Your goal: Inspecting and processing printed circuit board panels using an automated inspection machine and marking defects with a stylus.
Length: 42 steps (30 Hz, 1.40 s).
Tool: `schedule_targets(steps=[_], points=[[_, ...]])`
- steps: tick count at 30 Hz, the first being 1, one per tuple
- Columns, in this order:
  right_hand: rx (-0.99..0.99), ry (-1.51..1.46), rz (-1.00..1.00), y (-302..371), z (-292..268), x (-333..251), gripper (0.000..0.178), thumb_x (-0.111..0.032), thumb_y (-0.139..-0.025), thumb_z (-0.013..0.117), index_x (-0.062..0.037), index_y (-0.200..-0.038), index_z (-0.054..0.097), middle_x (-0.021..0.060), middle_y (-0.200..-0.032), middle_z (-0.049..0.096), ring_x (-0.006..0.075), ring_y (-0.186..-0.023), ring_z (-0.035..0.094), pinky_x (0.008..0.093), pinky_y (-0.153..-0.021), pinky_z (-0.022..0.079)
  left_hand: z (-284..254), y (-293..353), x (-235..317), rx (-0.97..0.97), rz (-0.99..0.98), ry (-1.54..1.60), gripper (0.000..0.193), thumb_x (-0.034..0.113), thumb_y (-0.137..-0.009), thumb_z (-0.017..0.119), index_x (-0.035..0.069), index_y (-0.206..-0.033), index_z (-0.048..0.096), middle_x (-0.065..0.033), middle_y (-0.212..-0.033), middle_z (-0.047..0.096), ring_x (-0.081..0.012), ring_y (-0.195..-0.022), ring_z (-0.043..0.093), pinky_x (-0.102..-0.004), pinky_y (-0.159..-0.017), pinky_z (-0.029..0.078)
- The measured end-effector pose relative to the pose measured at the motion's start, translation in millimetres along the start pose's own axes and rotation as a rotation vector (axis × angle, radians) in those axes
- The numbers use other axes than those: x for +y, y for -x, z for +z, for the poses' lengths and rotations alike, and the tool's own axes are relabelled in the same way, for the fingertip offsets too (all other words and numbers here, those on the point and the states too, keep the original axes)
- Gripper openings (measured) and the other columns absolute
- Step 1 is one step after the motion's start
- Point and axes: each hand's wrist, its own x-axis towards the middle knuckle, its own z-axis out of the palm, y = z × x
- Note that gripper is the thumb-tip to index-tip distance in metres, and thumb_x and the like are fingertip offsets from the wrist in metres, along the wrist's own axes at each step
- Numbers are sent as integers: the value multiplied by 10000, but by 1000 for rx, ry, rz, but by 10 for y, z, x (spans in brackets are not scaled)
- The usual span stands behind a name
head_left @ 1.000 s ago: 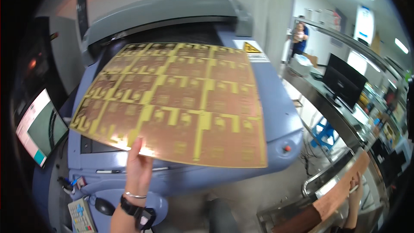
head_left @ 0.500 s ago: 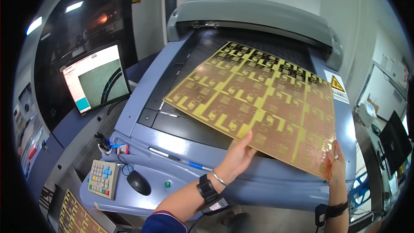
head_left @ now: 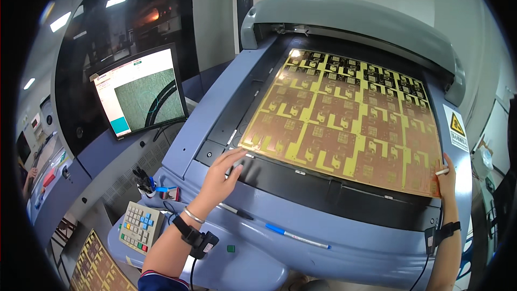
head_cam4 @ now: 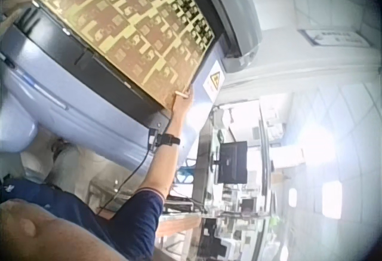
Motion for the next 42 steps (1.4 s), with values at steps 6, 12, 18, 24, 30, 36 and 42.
schedule_targets(steps=[6, 12, 18, 24, 30, 36, 42], points=[[57, 12, -98, 55, 364, -138, 452, -69, -915, 641, -71, -1347, 509, 44, -905, 534, 146, -797, 557, 270, -683, 478, 119, -54, -436, -24, -10, -375, 505, 243, -971, 532, 165, -1457, 417, -102, -1523, 374, -335, -1426, 308, -581, -1143, 219], [23, 344, -419, 309, 523, -179, 484, -8, -884, 608, -80, -1349, 497, 169, -1248, 557, 313, -1127, 520, 404, -976, 422, 91, -130, -412, -8, -62, -677, 450, 254, -989, 490, 218, -1436, 461, -27, -1512, 410, -317, -1440, 288, -554, -1178, 144], [-392, 259, -146, 599, 631, -980, 514, -21, -832, 669, -81, -1323, 528, 190, -1298, 557, 306, -1069, 602, 377, -894, 481, 19, -2, -487, -29, -127, -592, 458, 243, -997, 461, 198, -1453, 438, -33, -1522, 401, -313, -1450, 271, -559, -1179, 120], [-571, 450, -312, 1011, 646, -1570, 459, -42, -859, 617, -63, -1312, 548, 143, -1154, 649, 238, -1065, 629, 321, -928, 479, -539, 609, -42, 152, -48, -137, 375, 80, -938, 562, 74, -1312, 583, -160, -1354, 562, -342, -1252, 531, -411, -1059, 402], [-788, -199, -373, 2009, 1298, -2166, 422, -19, -846, 667, -48, -1261, 596, 157, -1236, 641, 256, -1048, 664, 347, -882, 526, -1567, 1964, -131, 568, -225, -320, 231, -3, -910, 588, 15, -1119, 684, -135, -1067, 689, -264, -996, 654, -321, -880, 491], [-785, -134, -603, 3074, 1933, -2261, 440, -16, -810, 684, -74, -1241, 615, 184, -1317, 587, 364, -1139, 596, 416, -964, 474, -2297, 3373, -750, 681, -514, -704, 174, 111, -949, 586, 8, -1021, 706, -154, -1015, 710, -275, -920, 689, -348, -833, 518], [-807, -143, -661, 3794, 2340, -2317, 460, 1, -793, 682, -87, -1239, 610, 175, -1330, 575, 394, -1157, 569, 441, -975, 459, -2386, 3674, -1149, 388, -503, -792, 211, 167, -909, 596, 103, -1066, 721, -87, -1200, 666, -331, -1163, 570, -446, -1020, 413]])
